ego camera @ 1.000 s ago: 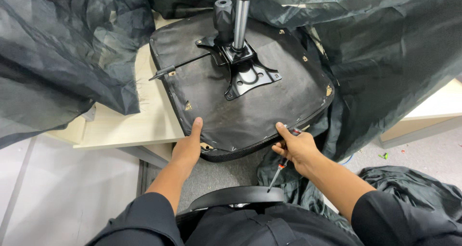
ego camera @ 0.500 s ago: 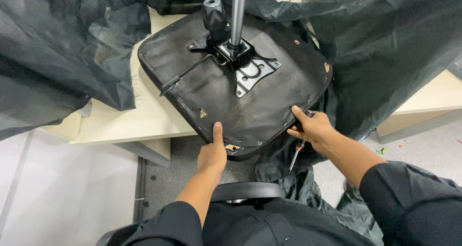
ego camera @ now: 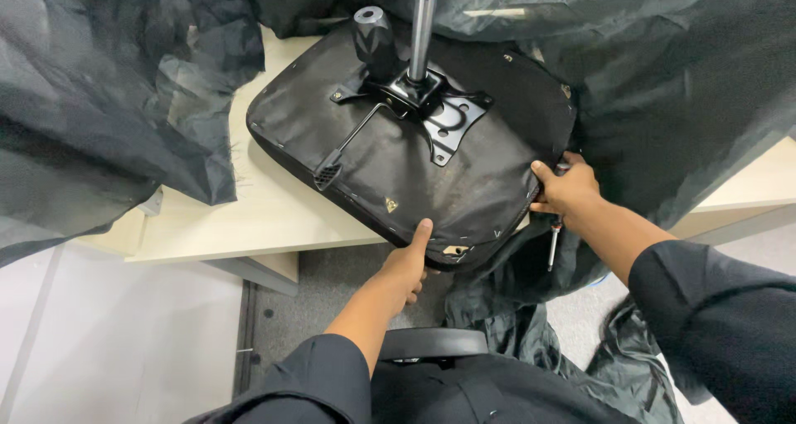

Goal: The person uses a screwdriver to tighten screws on the base of an overturned office chair. The chair is placed on a black protective mat while the person secures the central column to the base plate.

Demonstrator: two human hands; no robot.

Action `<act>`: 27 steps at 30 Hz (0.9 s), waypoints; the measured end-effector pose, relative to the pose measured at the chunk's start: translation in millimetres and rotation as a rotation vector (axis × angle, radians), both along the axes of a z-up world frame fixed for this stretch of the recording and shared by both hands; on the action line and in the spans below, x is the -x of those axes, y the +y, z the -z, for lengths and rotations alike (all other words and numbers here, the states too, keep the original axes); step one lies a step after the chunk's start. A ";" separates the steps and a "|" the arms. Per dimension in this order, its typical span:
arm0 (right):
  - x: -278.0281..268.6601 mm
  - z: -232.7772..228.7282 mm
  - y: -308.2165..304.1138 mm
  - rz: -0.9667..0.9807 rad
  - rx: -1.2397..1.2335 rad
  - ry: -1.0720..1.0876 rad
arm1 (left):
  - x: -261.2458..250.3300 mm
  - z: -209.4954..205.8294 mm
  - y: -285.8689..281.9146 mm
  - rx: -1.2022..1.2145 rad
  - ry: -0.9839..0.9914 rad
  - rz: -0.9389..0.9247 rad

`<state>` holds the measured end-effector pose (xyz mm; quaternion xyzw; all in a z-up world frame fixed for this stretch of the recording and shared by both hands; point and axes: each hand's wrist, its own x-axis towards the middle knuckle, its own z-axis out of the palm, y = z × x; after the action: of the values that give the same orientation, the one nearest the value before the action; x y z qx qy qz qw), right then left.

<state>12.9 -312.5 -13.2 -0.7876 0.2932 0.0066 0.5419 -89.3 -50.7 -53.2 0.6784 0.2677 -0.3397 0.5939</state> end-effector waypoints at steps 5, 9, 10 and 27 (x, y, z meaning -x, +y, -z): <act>-16.6 -5.9 -7.3 -0.019 0.059 0.058 | -9.1 -8.1 6.4 -0.078 -0.021 0.110; -24.5 2.7 -19.0 -0.074 0.036 0.036 | -20.1 -9.9 18.2 -0.077 -0.058 0.222; -26.0 4.6 -21.5 -0.085 0.033 0.025 | -22.5 -9.1 23.0 -0.059 -0.042 0.223; 25.3 -11.1 21.1 -0.229 0.447 0.182 | -97.5 27.6 219.4 -0.405 -0.202 -0.149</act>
<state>-12.4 -291.4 -2.1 -0.9119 0.2440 0.0738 0.3216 8.3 168.7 -80.9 0.7926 0.3188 -0.1648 0.4930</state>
